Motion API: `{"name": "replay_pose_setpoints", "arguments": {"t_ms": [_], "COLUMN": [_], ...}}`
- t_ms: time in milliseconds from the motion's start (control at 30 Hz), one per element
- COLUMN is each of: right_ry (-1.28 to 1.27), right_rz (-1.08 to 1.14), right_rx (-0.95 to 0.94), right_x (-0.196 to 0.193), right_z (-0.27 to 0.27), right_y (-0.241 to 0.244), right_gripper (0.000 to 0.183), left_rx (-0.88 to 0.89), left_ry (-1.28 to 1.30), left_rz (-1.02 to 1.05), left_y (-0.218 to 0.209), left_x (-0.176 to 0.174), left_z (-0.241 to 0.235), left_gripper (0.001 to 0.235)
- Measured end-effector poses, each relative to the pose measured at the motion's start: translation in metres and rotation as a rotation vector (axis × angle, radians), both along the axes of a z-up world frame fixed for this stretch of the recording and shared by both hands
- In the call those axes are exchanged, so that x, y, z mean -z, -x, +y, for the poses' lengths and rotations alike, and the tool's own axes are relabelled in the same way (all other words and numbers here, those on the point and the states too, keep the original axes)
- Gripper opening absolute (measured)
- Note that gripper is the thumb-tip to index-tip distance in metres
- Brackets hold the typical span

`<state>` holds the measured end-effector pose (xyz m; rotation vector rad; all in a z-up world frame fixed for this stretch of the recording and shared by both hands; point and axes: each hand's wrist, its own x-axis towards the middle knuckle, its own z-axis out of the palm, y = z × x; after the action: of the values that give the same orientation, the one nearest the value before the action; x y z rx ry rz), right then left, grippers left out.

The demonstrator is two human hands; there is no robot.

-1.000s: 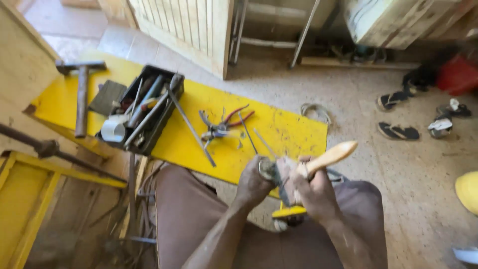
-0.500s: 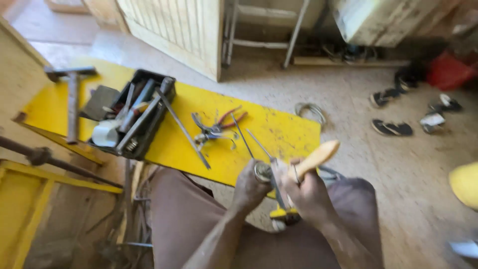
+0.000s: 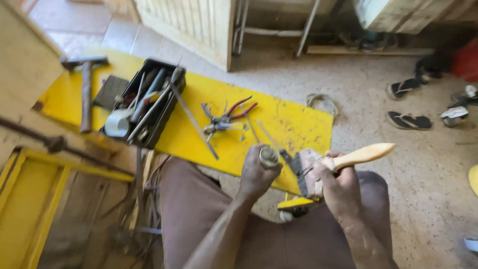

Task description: Cleaning a small metal component using a brush, a scraper, and a wrench on a workbench.

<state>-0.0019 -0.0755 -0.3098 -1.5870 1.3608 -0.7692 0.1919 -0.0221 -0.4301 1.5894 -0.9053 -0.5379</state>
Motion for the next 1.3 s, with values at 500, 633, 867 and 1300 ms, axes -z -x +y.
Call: {"name": "replay_pose_setpoints", "arguments": {"t_ms": [500, 633, 867, 1300], "right_ry": [-0.073, -0.137, -0.06, 0.031], "right_rz": [-0.17, -0.06, -0.036, 0.249], "right_rx": [-0.18, -0.22, -0.194, -0.248], "right_x": [0.028, 0.027, 0.024, -0.01], "right_z": [-0.005, -0.021, -0.023, 0.003], "right_y": [-0.007, -0.001, -0.012, -0.013], "right_gripper": [0.05, 0.051, 0.051, 0.047], "left_rx": [0.323, 0.386, 0.35, 0.229], "left_ry": [-0.372, -0.332, -0.306, -0.259], "left_rz": [0.192, 0.165, 0.201, 0.07], "left_y": [0.008, 0.015, 0.018, 0.014], "left_x": [-0.039, -0.022, -0.021, 0.002], "left_z": [0.014, 0.014, 0.015, 0.012], "left_gripper": [0.059, 0.058, 0.064, 0.057]}}
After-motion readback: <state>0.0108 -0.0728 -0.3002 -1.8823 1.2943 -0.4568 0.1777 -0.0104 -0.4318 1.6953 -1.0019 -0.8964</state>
